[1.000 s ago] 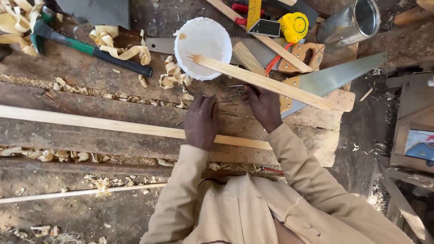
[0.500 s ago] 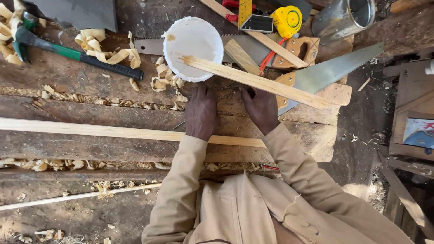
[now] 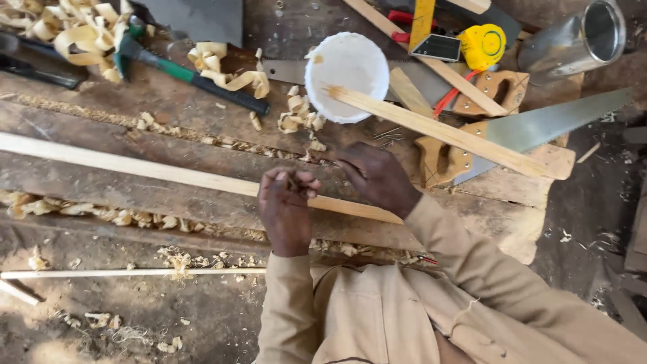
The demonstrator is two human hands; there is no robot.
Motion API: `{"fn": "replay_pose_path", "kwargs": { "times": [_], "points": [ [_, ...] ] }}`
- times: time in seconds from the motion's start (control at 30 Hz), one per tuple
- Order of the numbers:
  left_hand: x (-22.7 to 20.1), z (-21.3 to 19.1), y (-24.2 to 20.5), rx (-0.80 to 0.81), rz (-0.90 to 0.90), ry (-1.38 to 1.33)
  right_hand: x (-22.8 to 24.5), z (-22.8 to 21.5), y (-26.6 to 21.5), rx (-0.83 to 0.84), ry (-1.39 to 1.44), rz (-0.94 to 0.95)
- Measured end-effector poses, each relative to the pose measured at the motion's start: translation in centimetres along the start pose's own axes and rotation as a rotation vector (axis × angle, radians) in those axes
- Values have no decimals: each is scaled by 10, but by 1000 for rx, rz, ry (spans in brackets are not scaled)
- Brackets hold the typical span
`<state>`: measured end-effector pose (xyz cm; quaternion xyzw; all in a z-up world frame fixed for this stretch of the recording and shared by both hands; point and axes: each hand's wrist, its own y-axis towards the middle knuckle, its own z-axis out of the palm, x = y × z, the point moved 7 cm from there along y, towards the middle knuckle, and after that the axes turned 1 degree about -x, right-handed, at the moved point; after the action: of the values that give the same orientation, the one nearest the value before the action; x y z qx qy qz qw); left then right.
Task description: The person measures and marks a wooden plank, then saws it to size. They hammer nails into the plank and apply glue to join it with another piece of wood.
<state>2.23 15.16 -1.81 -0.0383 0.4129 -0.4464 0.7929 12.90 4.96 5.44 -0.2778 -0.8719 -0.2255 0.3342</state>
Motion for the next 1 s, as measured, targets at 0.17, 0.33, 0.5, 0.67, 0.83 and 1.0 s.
{"fn": "replay_pose_path", "kwargs": {
  "times": [0.17, 0.33, 0.5, 0.67, 0.83, 1.0],
  "points": [
    [-27, -38, -10, 0, 30, -255, 71, 54, 72, 55, 3, -363],
    [-57, -21, -31, 23, 57, -326, 58, 122, 142, 66, -528, -414],
    [-69, -31, -49, 7, 137, -227, 66, 113, 160, 116, -663, -128],
    [-58, -49, -44, 54, 92, -288, 86, 44, 94, 98, -114, 75],
    [-29, -41, -33, 115, 31, -91, 71, 25, -6, 191, 378, 258],
    [23, -8, -38, 316, -136, 151, 28, 3, -86, -145, 511, 577]
  ]
}}
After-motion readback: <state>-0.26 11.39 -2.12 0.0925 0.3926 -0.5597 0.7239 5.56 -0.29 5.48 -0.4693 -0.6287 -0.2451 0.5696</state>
